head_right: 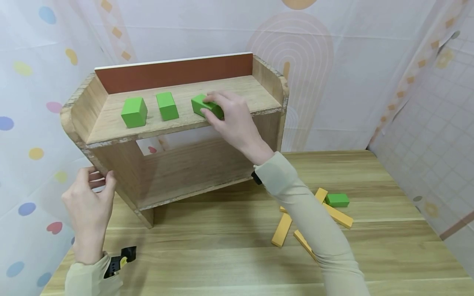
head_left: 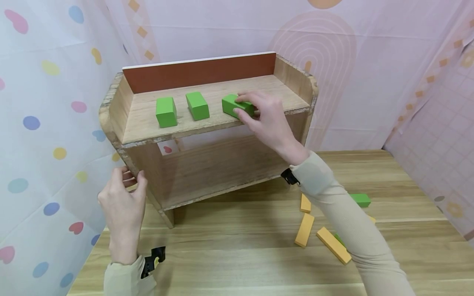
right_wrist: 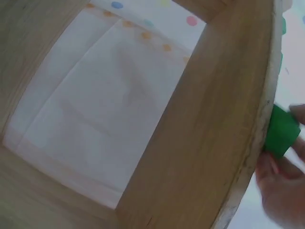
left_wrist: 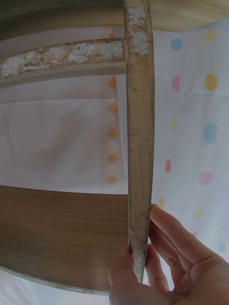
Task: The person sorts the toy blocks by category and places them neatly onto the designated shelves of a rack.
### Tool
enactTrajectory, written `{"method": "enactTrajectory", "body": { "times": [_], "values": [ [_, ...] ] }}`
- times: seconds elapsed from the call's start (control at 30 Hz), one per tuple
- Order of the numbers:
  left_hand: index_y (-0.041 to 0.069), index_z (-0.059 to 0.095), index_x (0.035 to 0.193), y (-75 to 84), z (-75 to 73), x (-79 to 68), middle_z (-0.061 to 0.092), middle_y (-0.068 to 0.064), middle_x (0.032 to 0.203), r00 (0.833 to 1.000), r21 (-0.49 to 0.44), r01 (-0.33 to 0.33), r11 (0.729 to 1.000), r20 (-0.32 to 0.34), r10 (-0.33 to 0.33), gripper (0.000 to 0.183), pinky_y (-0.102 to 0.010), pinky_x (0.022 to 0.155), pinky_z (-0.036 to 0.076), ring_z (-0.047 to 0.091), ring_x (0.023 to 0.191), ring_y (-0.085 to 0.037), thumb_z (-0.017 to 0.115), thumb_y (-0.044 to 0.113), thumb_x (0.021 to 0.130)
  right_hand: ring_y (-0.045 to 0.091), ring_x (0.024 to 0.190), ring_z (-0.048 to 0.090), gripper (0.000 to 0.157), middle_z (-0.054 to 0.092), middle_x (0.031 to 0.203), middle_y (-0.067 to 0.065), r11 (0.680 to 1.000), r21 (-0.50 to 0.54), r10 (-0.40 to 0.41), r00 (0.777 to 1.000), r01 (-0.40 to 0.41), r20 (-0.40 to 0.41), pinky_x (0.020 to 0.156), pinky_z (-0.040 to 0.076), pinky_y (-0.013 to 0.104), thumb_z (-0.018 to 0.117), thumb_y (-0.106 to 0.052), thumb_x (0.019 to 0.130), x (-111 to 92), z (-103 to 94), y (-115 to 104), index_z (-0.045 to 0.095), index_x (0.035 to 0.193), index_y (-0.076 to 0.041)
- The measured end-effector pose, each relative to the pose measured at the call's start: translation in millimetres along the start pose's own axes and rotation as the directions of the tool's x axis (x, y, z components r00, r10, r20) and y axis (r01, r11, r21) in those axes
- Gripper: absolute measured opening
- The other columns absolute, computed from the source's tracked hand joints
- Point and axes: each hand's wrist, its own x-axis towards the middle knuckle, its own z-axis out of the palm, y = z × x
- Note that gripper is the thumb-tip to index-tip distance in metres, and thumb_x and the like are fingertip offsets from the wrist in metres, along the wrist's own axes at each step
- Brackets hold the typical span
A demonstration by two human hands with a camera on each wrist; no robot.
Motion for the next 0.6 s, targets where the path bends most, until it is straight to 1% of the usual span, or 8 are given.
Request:
{"method": "enactTrajectory", "body": {
  "times": [0.07,0.13,0.23,0.3,0.37,0.43,0.5,0.6],
  "values": [
    [-0.010,0.060,0.095,0.2,0.2,-0.1,0.070,-0.027,0.087,1.000,0.000,0.003,1.000,0.002,-0.003,0.024,0.001,0.065,0.028,0.069,0.073,-0.041,0.058,0.013,0.089,0.025,0.110,0.062,0.029,0.062,0.126,0.016,0.992,-0.067,-0.103,0.995,0.104,0.017,0.086,0.055,0.031,0.064,-0.015,0.089,-5,0.1,5,0.065,0.115,0.000],
    [-0.010,0.060,0.096,0.5,0.2,-0.3,0.069,-0.027,0.087,1.000,-0.001,0.005,1.000,0.002,-0.005,0.024,-0.004,0.064,0.030,0.069,0.073,-0.041,0.058,0.013,0.089,0.027,0.113,0.059,0.033,0.059,0.128,0.016,0.964,-0.156,-0.215,0.976,0.215,0.022,0.093,0.051,0.033,0.062,-0.015,0.090,-11,0.2,10,0.062,0.120,-0.001],
    [-0.010,0.060,0.096,0.7,0.2,-0.3,0.069,-0.027,0.087,1.000,0.001,0.004,1.000,0.002,-0.004,0.024,-0.006,0.064,0.030,0.069,0.072,-0.041,0.058,0.013,0.089,0.029,0.113,0.056,0.035,0.059,0.127,0.017,0.886,-0.303,-0.371,0.928,0.350,-0.013,0.098,0.047,0.036,0.061,-0.012,0.089,-19,-0.2,18,0.060,0.123,-0.001],
    [-0.010,0.060,0.096,0.7,0.2,-0.2,0.069,-0.027,0.087,1.000,0.000,-0.001,1.000,0.002,0.001,0.024,0.000,0.065,0.028,0.069,0.072,-0.041,0.058,0.012,0.089,0.031,0.109,0.056,0.035,0.060,0.123,0.017,0.842,-0.369,-0.441,0.896,0.394,-0.050,0.096,0.047,0.037,0.059,-0.010,0.088,-24,-0.1,23,0.059,0.121,0.000],
    [-0.010,0.060,0.096,0.6,0.3,-0.1,0.069,-0.027,0.087,1.000,0.000,-0.003,1.000,0.001,0.003,0.024,0.004,0.066,0.026,0.069,0.072,-0.041,0.058,0.013,0.089,0.031,0.106,0.055,0.034,0.060,0.119,0.018,0.818,-0.395,-0.483,0.873,0.419,-0.073,0.094,0.047,0.038,0.058,-0.008,0.087,-26,0.1,26,0.059,0.120,0.002],
    [-0.010,0.060,0.096,0.4,0.4,-0.2,0.069,-0.027,0.087,1.000,0.000,-0.003,1.000,0.001,0.003,0.024,0.006,0.066,0.025,0.069,0.072,-0.041,0.058,0.013,0.089,0.031,0.104,0.055,0.034,0.060,0.116,0.018,0.809,-0.397,-0.500,0.863,0.434,-0.077,0.093,0.047,0.038,0.058,-0.007,0.087,-27,0.9,28,0.058,0.119,0.003],
    [-0.010,0.060,0.096,0.2,0.4,-0.4,0.069,-0.027,0.087,1.000,0.001,0.000,1.000,0.002,0.000,0.024,0.007,0.067,0.024,0.069,0.072,-0.041,0.058,0.013,0.089,0.031,0.104,0.054,0.035,0.059,0.115,0.018,0.806,-0.395,-0.501,0.863,0.440,-0.060,0.093,0.047,0.038,0.057,-0.007,0.087,-26,2.0,28,0.057,0.120,0.004],
    [-0.010,0.060,0.096,-0.1,0.5,-0.8,0.069,-0.027,0.088,1.000,0.003,0.003,1.000,0.004,-0.003,0.025,0.008,0.067,0.024,0.069,0.073,-0.041,0.058,0.013,0.089,0.032,0.105,0.054,0.038,0.058,0.117,0.019,0.803,-0.408,-0.484,0.875,0.435,-0.020,0.094,0.046,0.038,0.056,-0.010,0.088,-25,4.2,26,0.056,0.123,0.004]
  ]
}}
